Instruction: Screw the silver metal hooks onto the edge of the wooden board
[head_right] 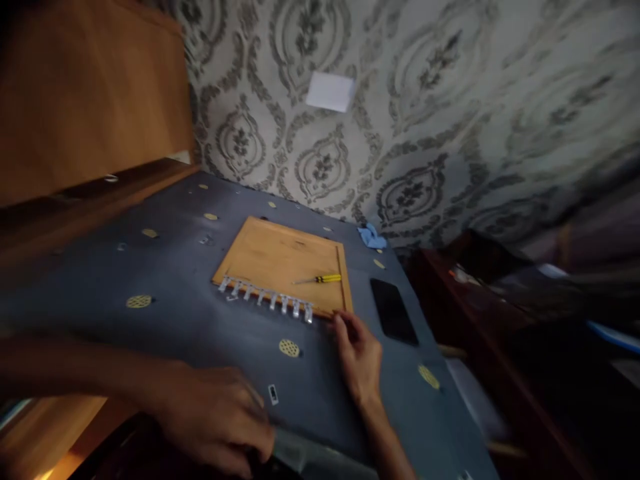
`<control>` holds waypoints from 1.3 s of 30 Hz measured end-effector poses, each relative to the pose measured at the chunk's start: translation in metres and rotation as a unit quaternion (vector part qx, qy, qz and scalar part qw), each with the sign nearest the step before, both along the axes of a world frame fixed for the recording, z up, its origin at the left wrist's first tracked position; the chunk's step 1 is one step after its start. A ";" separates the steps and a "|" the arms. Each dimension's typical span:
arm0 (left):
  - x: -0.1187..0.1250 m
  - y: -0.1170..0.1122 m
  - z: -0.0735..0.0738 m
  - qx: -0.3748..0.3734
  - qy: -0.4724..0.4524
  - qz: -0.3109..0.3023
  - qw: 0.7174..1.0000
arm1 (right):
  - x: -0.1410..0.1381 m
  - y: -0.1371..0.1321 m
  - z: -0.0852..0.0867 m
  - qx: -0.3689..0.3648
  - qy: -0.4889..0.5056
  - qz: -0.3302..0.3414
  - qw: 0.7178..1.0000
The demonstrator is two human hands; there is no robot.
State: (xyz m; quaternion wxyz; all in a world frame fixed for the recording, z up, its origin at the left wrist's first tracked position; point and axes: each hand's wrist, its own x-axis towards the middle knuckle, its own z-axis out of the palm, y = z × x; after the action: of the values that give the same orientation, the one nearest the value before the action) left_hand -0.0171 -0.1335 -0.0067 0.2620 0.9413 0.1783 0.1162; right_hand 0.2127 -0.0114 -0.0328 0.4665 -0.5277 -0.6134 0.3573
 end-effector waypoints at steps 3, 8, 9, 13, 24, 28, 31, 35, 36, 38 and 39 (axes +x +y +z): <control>-0.007 -0.001 -0.008 -0.045 -0.022 0.001 0.999 | 0.001 -0.011 -0.006 0.063 -0.061 -0.008 0.996; -0.026 0.005 -0.001 -0.054 -0.064 0.065 0.994 | 0.002 -0.012 -0.009 0.138 -0.159 0.013 0.978; -0.035 0.010 0.003 -0.041 -0.079 0.100 0.991 | 0.002 -0.011 -0.009 0.147 -0.167 0.013 0.975; -0.097 0.057 0.016 0.013 -0.131 0.329 0.935 | 0.001 -0.009 -0.010 0.161 -0.184 0.004 0.970; -0.251 0.156 -0.040 0.058 -0.071 0.590 0.802 | 0.006 -0.003 -0.017 0.146 -0.212 -0.029 0.966; -0.258 0.155 -0.051 0.061 -0.043 0.568 0.820 | 0.005 -0.003 -0.018 0.136 -0.209 -0.017 0.968; -0.260 0.155 -0.053 0.067 -0.035 0.556 0.828 | 0.004 -0.003 -0.017 0.124 -0.210 -0.010 0.970; -0.262 0.155 -0.052 0.059 -0.045 0.546 0.834 | 0.004 -0.005 -0.017 0.115 -0.211 -0.016 0.971; -0.263 0.154 -0.051 0.055 -0.052 0.547 0.834 | 0.004 -0.006 -0.017 0.115 -0.211 -0.019 0.970; -0.264 0.154 -0.051 0.043 -0.072 0.551 0.830 | 0.005 -0.007 -0.017 0.119 -0.213 -0.023 0.970; -0.265 0.154 -0.051 0.035 -0.084 0.554 0.828 | 0.005 -0.008 -0.017 0.119 -0.213 -0.023 0.969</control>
State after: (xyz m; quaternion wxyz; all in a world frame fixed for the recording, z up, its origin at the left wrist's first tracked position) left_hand -0.2820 0.0207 -0.0573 0.1342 0.6798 0.6430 0.3263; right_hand 0.2176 -0.0190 -0.0497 0.3926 -0.5465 -0.7244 0.1500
